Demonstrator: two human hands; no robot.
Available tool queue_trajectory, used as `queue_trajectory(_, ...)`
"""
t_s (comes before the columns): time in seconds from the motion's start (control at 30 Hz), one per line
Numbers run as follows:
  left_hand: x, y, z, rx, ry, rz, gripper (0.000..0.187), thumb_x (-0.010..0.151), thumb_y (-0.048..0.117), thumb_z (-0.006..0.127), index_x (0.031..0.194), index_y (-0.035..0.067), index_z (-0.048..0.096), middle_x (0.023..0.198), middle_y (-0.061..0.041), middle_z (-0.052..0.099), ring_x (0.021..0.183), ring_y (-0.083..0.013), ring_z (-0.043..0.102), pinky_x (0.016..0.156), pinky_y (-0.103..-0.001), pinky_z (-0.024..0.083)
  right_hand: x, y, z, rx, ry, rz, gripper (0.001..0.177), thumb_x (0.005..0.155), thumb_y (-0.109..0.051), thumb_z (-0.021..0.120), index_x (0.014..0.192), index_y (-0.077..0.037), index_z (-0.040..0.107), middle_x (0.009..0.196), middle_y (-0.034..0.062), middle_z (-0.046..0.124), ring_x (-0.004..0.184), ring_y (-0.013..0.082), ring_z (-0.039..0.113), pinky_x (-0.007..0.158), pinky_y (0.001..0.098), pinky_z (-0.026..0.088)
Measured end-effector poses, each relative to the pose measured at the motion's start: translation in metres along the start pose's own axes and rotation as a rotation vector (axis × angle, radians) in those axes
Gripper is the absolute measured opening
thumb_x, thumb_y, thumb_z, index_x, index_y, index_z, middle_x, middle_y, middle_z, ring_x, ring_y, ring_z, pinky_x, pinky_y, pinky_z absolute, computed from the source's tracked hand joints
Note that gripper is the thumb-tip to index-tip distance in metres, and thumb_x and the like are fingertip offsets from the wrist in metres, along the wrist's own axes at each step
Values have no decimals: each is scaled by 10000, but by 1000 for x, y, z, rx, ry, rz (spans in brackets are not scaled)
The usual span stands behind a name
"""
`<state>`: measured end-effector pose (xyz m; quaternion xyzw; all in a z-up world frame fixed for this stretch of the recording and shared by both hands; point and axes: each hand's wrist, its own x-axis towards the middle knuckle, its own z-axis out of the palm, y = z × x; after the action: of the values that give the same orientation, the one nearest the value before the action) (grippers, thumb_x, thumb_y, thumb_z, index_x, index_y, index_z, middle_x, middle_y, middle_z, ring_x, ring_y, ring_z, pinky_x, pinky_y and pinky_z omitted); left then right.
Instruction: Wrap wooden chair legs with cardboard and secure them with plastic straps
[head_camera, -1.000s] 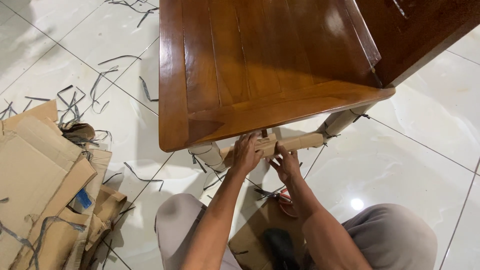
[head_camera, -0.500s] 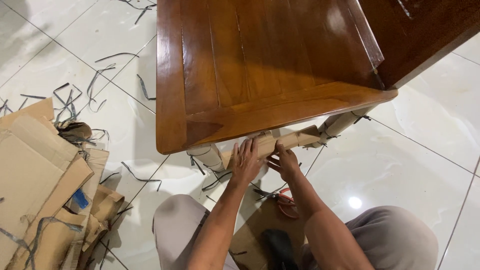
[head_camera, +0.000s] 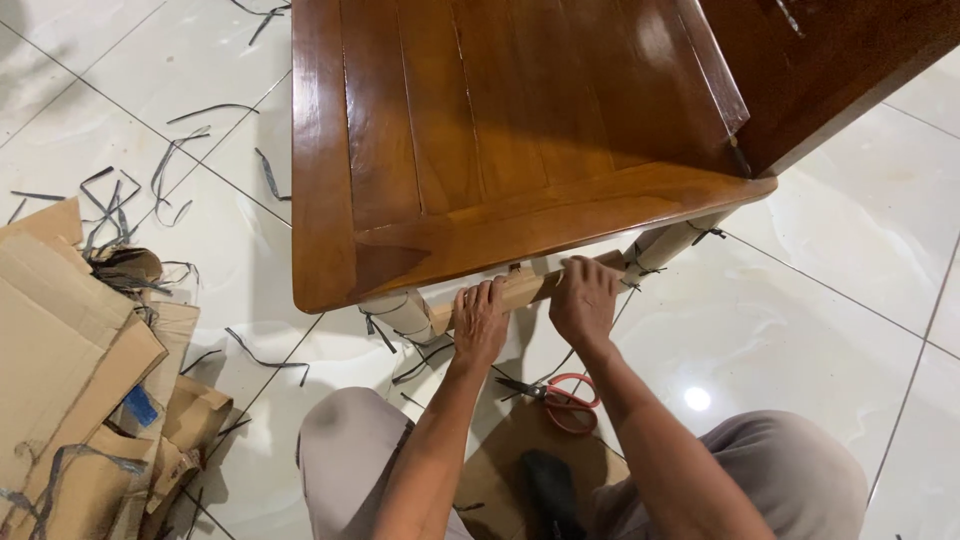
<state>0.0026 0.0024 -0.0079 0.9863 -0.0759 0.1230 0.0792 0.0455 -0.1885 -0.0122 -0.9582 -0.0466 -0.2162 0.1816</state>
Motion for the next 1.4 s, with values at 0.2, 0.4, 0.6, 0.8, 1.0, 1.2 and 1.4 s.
queue_trajectory(0.2,6,2,-30,-84,-103,-43,630,819,196,829,1346,147,488,1117,-34,561,1102,-207,614,1117,-417,386,31,22,-3,-276,-637,-182,392,803,-300,634,1193,-289,599,1287,-4,637,1352,290,526,1066,499,316)
queue_trajectory(0.4,8,-3,-28,-104,-138,-73,646,819,203,816,1357,200,459,1160,-20,551,1171,-211,587,1159,-426,349,46,10,-32,-231,-751,-184,233,899,-387,687,1116,-308,651,1231,-7,680,1294,296,602,1136,586,322)
queue_trajectory(0.6,3,-10,-13,-149,-99,-74,561,818,227,776,1318,222,522,1157,-16,550,1165,-227,592,1158,-441,350,25,-2,-40,-274,-598,-187,129,910,-392,707,1004,-328,647,1105,-42,585,1168,209,609,1110,444,366)
queue_trajectory(0.8,-6,-2,-11,-118,-4,4,427,807,256,778,1173,215,562,1051,-6,547,1056,-206,609,1120,-425,376,2,3,-31,-226,-534,-192,242,955,-330,646,1187,-341,577,1063,9,554,1120,240,616,1059,438,427)
queue_trajectory(1.0,-8,1,-26,-195,25,-22,385,803,324,803,1078,196,566,994,-14,525,963,-225,595,964,-408,447,-5,16,-17,-265,-468,-232,547,905,-347,657,1410,-316,448,1059,-3,643,1136,215,616,1018,395,423)
queue_trajectory(1.2,-12,0,-17,-209,2,-27,310,811,290,793,994,192,562,946,-12,534,915,-241,578,840,-409,458,-3,23,-16,-254,-471,-247,528,782,-346,771,1240,-294,513,1066,-19,606,1118,209,603,1103,413,338)
queue_trajectory(1.4,-25,0,-1,-156,41,21,322,783,206,814,1000,161,580,966,-48,592,931,-258,601,812,-393,473,-4,18,-19,-123,-543,-152,413,813,-312,762,1148,-257,526,1080,8,543,1114,255,621,1114,468,405)
